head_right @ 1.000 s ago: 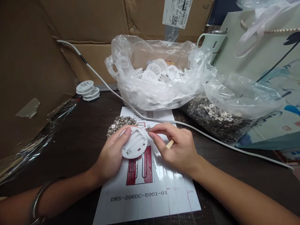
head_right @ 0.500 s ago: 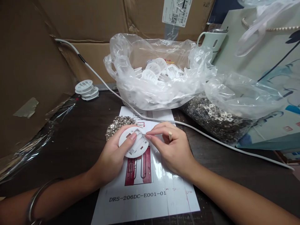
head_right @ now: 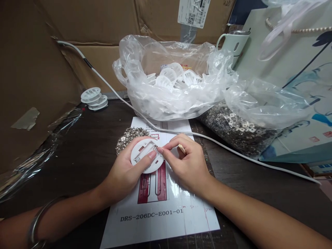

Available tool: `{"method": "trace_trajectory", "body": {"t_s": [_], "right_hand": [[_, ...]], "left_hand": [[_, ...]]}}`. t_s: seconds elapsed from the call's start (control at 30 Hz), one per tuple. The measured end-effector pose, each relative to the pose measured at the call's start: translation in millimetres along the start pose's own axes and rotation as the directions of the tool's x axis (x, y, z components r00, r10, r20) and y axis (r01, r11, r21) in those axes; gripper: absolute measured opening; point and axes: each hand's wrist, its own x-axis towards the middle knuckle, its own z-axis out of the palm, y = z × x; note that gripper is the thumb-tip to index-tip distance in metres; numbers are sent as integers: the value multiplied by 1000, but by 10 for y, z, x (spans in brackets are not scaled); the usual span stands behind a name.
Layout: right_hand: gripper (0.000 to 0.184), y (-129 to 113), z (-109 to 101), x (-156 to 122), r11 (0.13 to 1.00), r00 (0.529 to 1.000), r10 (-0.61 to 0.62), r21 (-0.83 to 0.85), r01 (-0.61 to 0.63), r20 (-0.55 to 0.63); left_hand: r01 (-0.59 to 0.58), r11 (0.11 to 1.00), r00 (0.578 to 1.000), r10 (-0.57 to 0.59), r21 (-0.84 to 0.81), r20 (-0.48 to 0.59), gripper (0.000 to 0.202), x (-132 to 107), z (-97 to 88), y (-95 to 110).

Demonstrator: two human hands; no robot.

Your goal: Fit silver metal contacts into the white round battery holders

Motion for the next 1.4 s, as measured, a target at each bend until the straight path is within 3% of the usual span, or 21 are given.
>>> {"method": "trace_trajectory", "body": {"t_s": [0.1,0.2,0.47,0.6,0.93,1.4], "right_hand": [[4,-5,-20,-1,989,992,-130,-73,130,8],[9,-6,-41,-9,977,982,-187,-103,189,32],[5,-10,-30,-27,991,995,-92,-94,96,42],[6,-15,-22,-24,996,998,-53,-76,55,31],[6,-28,-17,-27,992,994,-107,-66,107,0],[6,5,-28,-12,981,984,-172,-80,176,51]], "left_hand": [[53,998,998,-53,-17,-22,21,-1,4,7],[113,989,993,-114,-93,-9,24,-13,5,-3],[61,996,998,-62,-64,-22,16,7,14,-12],[87,994,996,-87,-70,-4,18,6,12,10],[34,997,999,-35,-63,-8,17,16,1,16],[108,986,994,-108,-126,4,21,2,5,16]]}}
